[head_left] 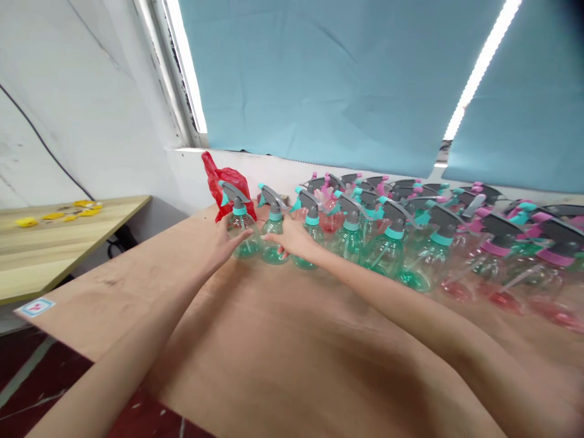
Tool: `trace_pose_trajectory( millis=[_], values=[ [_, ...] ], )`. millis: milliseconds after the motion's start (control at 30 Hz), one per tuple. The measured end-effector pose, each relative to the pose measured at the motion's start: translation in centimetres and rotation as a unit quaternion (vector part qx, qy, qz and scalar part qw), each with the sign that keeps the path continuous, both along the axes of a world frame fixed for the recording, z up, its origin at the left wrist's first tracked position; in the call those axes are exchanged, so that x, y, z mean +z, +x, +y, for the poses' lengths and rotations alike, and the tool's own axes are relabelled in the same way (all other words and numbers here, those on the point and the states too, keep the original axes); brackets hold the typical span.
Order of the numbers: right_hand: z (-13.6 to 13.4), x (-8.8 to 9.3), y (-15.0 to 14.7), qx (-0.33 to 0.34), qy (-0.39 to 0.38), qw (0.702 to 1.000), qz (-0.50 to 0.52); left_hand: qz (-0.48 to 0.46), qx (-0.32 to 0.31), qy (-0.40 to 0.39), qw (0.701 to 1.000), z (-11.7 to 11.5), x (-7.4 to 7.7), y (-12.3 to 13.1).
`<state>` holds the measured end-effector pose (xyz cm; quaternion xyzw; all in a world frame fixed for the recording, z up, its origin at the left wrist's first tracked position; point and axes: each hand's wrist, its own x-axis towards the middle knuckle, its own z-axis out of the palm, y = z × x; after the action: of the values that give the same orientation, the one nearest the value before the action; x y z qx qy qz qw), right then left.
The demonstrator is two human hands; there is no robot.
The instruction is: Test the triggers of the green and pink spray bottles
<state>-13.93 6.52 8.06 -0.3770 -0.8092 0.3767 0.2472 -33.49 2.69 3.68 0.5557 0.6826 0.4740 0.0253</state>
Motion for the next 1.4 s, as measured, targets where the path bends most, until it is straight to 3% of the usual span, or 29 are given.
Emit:
trace_pose_trajectory(
  millis=[233,433,500,667,733,900,1167,1300,1400],
  values=[
    [-0.7,-0.3,0.8,0.028,0.027,0.999,-0.029,0.036,0.057,0.007,0.998,-3.1,0.3,1.3],
    [-2.6,-0.1,2.3,0.046,0.095,0.992,-0.066,0.074,0.077,0.078,0.991,-6.6,1.3,3.6],
    [-3.3,0.0,3.3,0.053,0.120,0.989,-0.074,0.090,0.035,0.100,0.990,-7.7,1.3,4.8],
    [-4.8,-0.3,7.7,0.077,0.156,0.982,-0.071,0.118,-0.133,0.008,0.984,-9.9,0.0,8.4],
    [-5.4,-0.4,10.0,0.085,0.163,0.981,-0.063,0.123,-0.221,-0.029,0.967,-10.0,-0.6,9.9],
    [-6.6,-0.1,15.8,0.071,0.162,0.979,-0.102,0.077,-0.352,-0.064,0.931,-8.6,-0.8,14.7],
    [-7.4,0.0,24.5,0.017,0.190,0.970,-0.150,0.005,-0.436,-0.125,0.891,-6.3,-1.3,23.3],
    [-7.3,0.5,28.9,-0.007,0.145,0.981,-0.126,0.007,-0.455,-0.155,0.877,-5.2,-1.7,27.1],
    [-7.1,0.5,31.8,-0.013,0.099,0.994,-0.054,0.036,-0.468,-0.166,0.867,-4.4,-1.7,29.9]
  ],
)
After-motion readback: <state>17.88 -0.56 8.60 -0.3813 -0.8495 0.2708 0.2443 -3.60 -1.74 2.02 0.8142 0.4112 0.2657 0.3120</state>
